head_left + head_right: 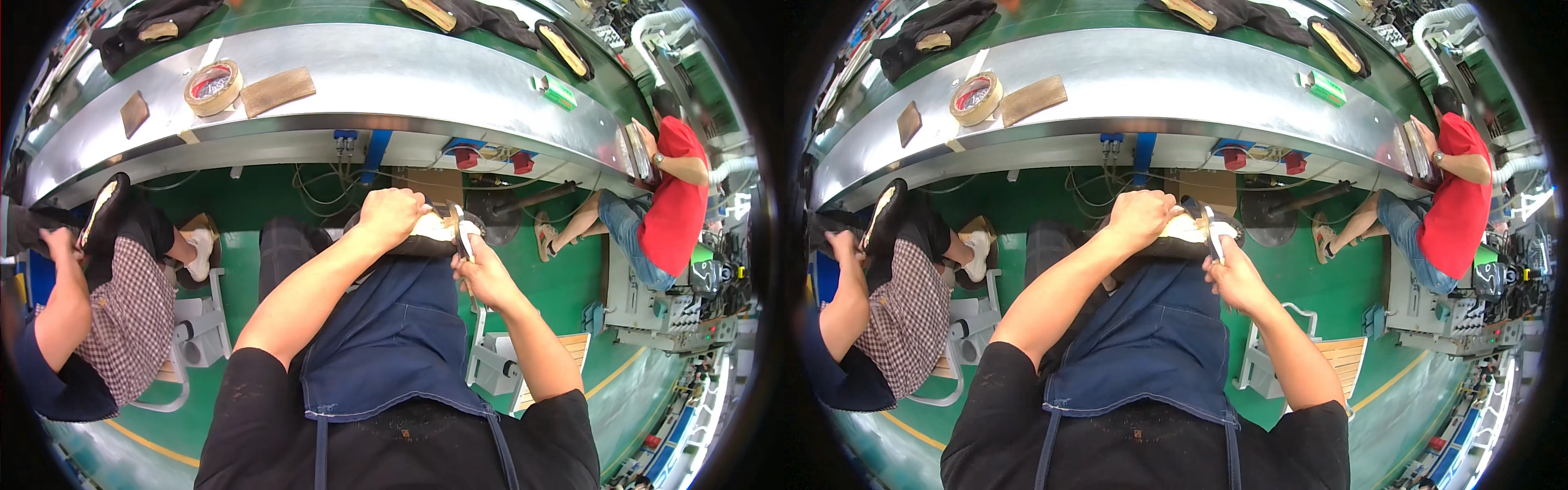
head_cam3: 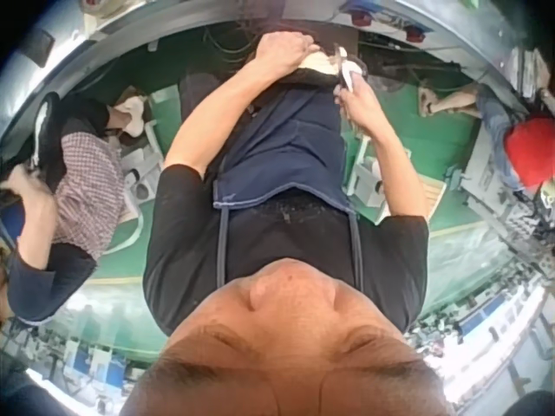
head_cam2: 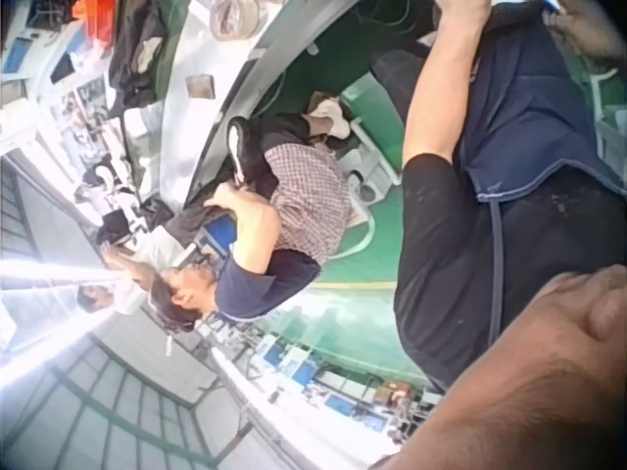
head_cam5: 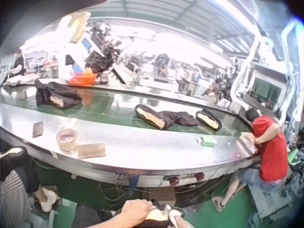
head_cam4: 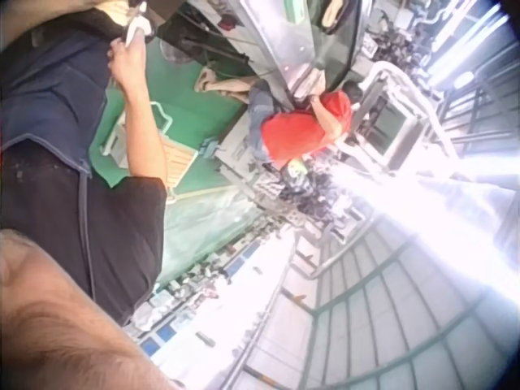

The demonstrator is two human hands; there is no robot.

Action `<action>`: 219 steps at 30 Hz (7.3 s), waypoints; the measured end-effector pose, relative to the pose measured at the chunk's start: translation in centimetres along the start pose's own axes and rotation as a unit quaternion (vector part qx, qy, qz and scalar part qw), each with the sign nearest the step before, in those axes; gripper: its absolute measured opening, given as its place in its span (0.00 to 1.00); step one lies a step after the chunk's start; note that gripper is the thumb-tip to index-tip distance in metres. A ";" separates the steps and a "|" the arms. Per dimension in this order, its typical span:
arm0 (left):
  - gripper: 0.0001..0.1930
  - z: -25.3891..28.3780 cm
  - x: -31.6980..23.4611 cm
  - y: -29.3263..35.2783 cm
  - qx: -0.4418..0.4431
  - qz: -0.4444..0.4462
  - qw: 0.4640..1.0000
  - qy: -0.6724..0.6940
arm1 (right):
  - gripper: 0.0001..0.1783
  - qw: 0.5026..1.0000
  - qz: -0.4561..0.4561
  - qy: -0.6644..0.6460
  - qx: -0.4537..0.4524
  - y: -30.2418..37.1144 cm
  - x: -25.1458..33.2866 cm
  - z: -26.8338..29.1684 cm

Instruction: Trimming and assembling leather boot components on a production line.

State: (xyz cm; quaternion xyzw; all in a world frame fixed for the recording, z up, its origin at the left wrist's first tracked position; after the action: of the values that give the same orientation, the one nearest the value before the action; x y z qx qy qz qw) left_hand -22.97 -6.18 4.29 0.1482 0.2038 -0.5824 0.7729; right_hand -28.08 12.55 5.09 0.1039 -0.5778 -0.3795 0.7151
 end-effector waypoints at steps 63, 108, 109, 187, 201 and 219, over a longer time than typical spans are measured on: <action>0.31 -0.2 -2.7 10.1 -0.240 -0.147 0.959 -0.025 | 0.52 0.880 0.204 0.421 -0.084 0.1 8.1 -4.4; 0.52 -1.4 8.2 10.8 -0.111 0.019 0.889 0.444 | 0.18 0.867 0.142 0.465 0.110 -1.1 11.2 -11.0; 0.52 -1.2 8.2 10.7 -0.108 0.020 0.889 0.445 | 0.19 0.947 0.036 0.248 0.203 -1.6 10.3 -11.1; 0.42 0.7 -2.0 10.6 -0.025 -0.149 0.984 -0.090 | 0.20 0.988 0.036 0.142 -0.046 -2.7 -2.0 2.1; 0.25 -9.3 0.5 16.7 0.052 0.305 0.533 0.788 | 0.20 0.993 0.018 -0.038 0.114 -0.6 -2.7 -10.2; 0.55 5.0 -1.9 17.0 -0.083 0.063 0.755 0.647 | 0.40 0.947 0.304 0.101 -0.007 7.1 7.8 -8.4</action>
State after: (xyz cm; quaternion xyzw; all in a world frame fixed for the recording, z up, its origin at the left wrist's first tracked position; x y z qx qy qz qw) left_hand -6.40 -2.21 9.42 0.4376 0.6929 -0.2784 0.5010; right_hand -17.11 9.90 12.49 -0.0438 -0.5042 -0.1355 0.8518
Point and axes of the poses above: each hand's wrist, its own y-axis away from the middle knuckle, its own z-axis out of the back of the hand, x = y × z, the point moved 9 cm from there along -y, towards the middle knuckle, and after that the axes turned 5 degrees about x, right-handed, at the moved point
